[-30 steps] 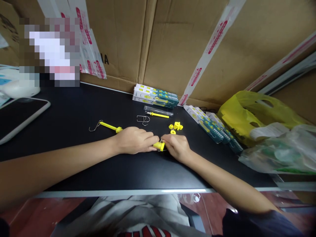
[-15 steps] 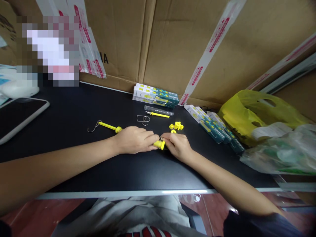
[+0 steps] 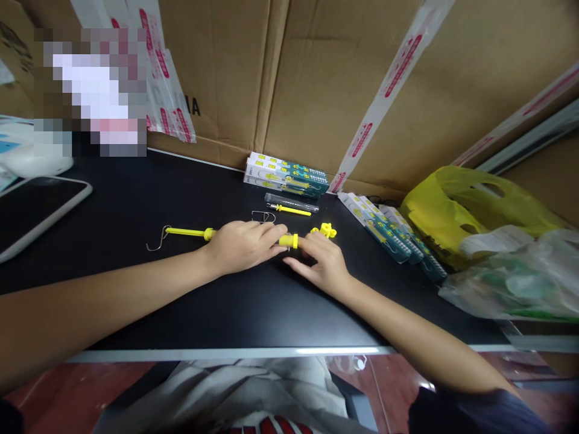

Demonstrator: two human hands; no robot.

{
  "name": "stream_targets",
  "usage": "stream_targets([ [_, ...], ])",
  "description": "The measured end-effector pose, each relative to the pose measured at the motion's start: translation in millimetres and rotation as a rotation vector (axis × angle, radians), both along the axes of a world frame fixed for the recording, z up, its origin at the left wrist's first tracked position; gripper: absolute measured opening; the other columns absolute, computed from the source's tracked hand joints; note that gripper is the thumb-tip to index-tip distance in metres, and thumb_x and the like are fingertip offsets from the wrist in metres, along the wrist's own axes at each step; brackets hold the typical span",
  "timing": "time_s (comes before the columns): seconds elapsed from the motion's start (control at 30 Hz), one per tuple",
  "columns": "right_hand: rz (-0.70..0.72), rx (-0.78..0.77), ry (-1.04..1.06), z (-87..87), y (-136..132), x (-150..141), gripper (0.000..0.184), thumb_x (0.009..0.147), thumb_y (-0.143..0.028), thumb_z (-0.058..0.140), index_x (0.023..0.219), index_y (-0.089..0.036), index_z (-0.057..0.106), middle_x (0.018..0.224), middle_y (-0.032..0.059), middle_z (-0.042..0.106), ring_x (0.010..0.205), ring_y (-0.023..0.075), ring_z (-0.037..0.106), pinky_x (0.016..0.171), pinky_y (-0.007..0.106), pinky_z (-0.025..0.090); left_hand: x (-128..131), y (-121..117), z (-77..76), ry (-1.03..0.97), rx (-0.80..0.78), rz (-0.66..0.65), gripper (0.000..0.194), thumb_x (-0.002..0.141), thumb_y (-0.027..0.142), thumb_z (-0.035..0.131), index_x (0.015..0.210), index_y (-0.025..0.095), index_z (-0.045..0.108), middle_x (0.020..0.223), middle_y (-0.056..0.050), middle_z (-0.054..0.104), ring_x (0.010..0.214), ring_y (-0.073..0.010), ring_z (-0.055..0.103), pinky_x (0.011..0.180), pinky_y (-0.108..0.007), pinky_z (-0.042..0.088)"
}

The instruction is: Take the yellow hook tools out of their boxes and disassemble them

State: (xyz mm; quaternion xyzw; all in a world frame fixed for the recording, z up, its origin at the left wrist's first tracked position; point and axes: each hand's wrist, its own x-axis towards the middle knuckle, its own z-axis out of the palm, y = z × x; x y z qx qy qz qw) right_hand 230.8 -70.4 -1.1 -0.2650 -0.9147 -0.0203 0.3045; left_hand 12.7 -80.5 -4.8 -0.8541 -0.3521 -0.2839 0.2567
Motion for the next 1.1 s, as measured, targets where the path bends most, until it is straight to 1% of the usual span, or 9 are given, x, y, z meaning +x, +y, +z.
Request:
stream_targets([
  [0.13,0.092,-0.022,0.011,-4.4,1.7,-4.0,0.014,0.087,-0.030,0.060,0.086,-0.016,0.064,0.061,-0.0002,0.059,0.058,0.0121,0.048,0.057,0.025,0.039,2.5,-1.6,0.4,0.035,-0.003,0.016,0.023,0.095,0.036,0.042,0.102,0.017,0.053,0.077,0.000,0.066,0.065,-0.0140,0.064,0.051,-0.026,0.037],
  [0.23,0.076,0.113,-0.003,-4.9,0.4,-3.5,0.012,0.089,-0.024,0.058,0.081,-0.017,0.063,0.062,-0.0002,0.060,0.056,0.0112,0.047,0.056,0.025,0.037,3.1,-2.8,0.4,0.050,0.003,0.034,0.022,0.095,0.036,0.042,0.104,0.019,0.053,0.079,0.000,0.065,0.063,-0.0138,0.063,0.049,-0.027,0.034],
  [0.37,0.074,0.307,-0.141,-1.1,-3.2,-2.0,0.017,0.091,-0.018,0.053,0.076,-0.017,0.062,0.058,-0.0005,0.056,0.053,0.0111,0.044,0.052,0.027,0.033,2.1,-4.3,0.1,0.083,0.003,0.042,0.022,0.096,0.036,0.041,0.104,0.019,0.053,0.079,0.001,0.064,0.060,-0.0141,0.062,0.048,-0.028,0.033],
  [0.5,0.083,0.365,-0.210,3.7,-4.8,-1.2,0.021,0.092,-0.017,0.051,0.075,-0.017,0.061,0.058,-0.0009,0.054,0.054,0.0110,0.044,0.052,0.027,0.032,1.3,-4.5,-0.6,0.094,-0.006,0.018,0.024,0.096,0.036,0.040,0.108,0.019,0.052,0.080,0.001,0.065,0.060,-0.0133,0.062,0.049,-0.027,0.033],
  [0.63,0.064,0.394,-0.200,5.2,-3.4,1.2,0.019,0.089,-0.022,0.057,0.072,-0.018,0.061,0.055,-0.0015,0.049,0.053,0.0117,0.042,0.051,0.028,0.030,1.2,-4.4,-0.3,0.050,-0.014,-0.040,0.025,0.097,0.036,0.039,0.105,0.017,0.053,0.078,0.000,0.064,0.062,-0.0129,0.063,0.050,-0.025,0.035],
  [0.73,0.080,0.331,-0.161,5.1,-1.0,4.2,0.017,0.087,-0.028,0.059,0.073,-0.019,0.060,0.062,0.0006,0.053,0.057,0.0127,0.045,0.053,0.028,0.033,0.4,-5.7,0.8,0.015,-0.006,-0.082,0.026,0.096,0.037,0.039,0.102,0.016,0.054,0.078,-0.001,0.064,0.064,-0.0124,0.063,0.052,-0.023,0.036],
  [0.87,0.155,0.107,-0.034,5.6,2.1,6.8,0.019,0.087,-0.036,0.051,0.080,-0.018,0.056,0.082,0.0069,0.057,0.072,0.0166,0.052,0.063,0.029,0.044,0.0,-7.3,1.5,0.013,0.012,-0.107,0.027,0.096,0.038,0.038,0.098,0.017,0.055,0.076,0.000,0.064,0.063,-0.0120,0.062,0.052,-0.024,0.037],
  [1.0,0.208,-0.150,0.124,4.6,4.0,5.5,0.007,0.089,-0.023,0.045,0.093,-0.019,0.048,0.088,0.0073,0.057,0.079,0.0170,0.055,0.069,0.032,0.049,1.6,-7.2,0.3,0.028,0.006,-0.118,0.028,0.096,0.038,0.037,0.092,0.017,0.055,0.072,0.001,0.063,0.060,-0.0125,0.061,0.051,-0.025,0.037],
  [1.1,0.224,-0.194,0.148,1.3,5.5,3.7,0.018,0.089,-0.015,0.044,0.106,-0.019,0.048,0.095,0.0079,0.061,0.082,0.0162,0.058,0.074,0.032,0.051,2.7,-6.9,-0.7,0.037,-0.020,-0.117,0.028,0.096,0.038,0.037,0.092,0.017,0.055,0.073,0.000,0.063,0.062,-0.0126,0.061,0.052,-0.025,0.038],
])
